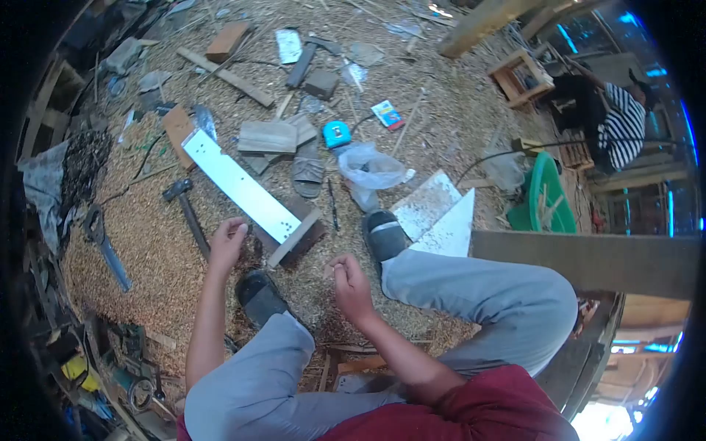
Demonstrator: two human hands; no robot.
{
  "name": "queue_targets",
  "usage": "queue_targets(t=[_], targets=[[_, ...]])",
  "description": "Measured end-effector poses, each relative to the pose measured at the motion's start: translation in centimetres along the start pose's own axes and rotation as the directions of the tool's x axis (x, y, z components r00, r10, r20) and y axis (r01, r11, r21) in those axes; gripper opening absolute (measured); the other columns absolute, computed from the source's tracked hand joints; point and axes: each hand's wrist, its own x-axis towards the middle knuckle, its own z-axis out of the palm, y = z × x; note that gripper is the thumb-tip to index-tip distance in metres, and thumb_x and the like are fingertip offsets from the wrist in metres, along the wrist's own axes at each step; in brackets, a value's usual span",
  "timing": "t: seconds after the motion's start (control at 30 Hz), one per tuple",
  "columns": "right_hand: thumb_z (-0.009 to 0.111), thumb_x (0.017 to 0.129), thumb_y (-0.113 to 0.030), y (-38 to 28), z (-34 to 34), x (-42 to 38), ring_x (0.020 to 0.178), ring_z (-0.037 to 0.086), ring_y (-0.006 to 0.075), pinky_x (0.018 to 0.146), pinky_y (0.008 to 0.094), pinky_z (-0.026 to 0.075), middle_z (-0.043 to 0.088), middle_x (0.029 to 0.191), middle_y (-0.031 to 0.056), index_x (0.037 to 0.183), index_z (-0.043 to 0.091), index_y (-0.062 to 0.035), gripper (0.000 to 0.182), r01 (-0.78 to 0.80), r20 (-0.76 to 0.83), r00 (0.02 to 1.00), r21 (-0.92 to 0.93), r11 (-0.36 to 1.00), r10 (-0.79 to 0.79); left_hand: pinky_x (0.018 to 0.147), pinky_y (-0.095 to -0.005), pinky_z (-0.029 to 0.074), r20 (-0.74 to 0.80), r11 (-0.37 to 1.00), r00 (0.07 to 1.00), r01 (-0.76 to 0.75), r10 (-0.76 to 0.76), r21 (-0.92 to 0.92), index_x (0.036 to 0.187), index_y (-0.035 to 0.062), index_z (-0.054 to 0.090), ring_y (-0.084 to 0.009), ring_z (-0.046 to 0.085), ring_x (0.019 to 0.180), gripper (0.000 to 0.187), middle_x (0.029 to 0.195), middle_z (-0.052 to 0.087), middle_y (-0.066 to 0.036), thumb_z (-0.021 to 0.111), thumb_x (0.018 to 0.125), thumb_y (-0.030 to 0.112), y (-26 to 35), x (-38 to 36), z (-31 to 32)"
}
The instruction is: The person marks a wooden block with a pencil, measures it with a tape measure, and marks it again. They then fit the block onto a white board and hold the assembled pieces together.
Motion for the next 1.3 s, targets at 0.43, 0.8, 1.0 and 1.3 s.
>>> queue_targets(t=[0.43,0.8,1.0,1.3], targets=[[0.072,0.093,-0.007,-6.5,2.1,3.9,0.09,0.067,0.036,0.085,0.0456,0.05,0.071,0.1,0.0161,0.121,0.071,-0.0031,0.029,0.408,0.205,0.913,-0.407,0.817,-0.354,0.093,-0.0335,0.058,-0.117,0.943,0.962,0.21,-0.247,-0.259,0.142,-0.0107,0.062,-0.0206,0.075,0.107,0.054,0.117,0.079,-0.016,0.08,0.101,0.021,1.4,2.1,1.7],[0.069,0.077,0.0,-9.7,4.2,7.0,0.096,0.056,0.0354,0.091,0.0472,0.042,0.056,0.098,0.0123,0.138,0.065,-0.0089,0.062,0.675,0.602,0.726,-0.53,0.513,-0.334,0.09,-0.035,0.059,0.037,0.868,0.964,0.255,-0.265,-0.427,0.133,-0.0081,0.063,-0.0205,0.074,0.102,0.048,0.111,0.077,-0.013,0.082,0.099,0.019,-1.4,2.8,3.7],[0.072,0.077,-0.003,-10.9,3.0,9.3,0.102,0.056,0.0372,0.092,0.0476,0.041,0.057,0.103,0.0141,0.144,0.063,-0.0114,0.068,0.693,0.665,0.69,-0.492,0.527,-0.286,0.096,-0.0362,0.06,0.021,0.901,0.965,0.253,-0.262,-0.351,0.133,-0.0076,0.067,-0.0229,0.075,0.108,0.053,0.116,0.078,-0.016,0.086,0.096,0.025,-2.2,2.5,4.0],[0.09,0.075,-0.021,-11.3,3.4,11.4,0.107,0.057,0.0336,0.095,0.0479,0.043,0.056,0.107,0.0099,0.141,0.066,-0.0147,0.071,0.889,0.878,0.436,-0.386,0.245,-0.199,0.093,-0.0384,0.062,-0.096,0.961,0.987,0.103,-0.132,-0.258,0.125,-0.0075,0.07,-0.0247,0.077,0.104,0.055,0.116,0.079,-0.019,0.09,0.091,0.032,-4.0,1.6,4.8]])
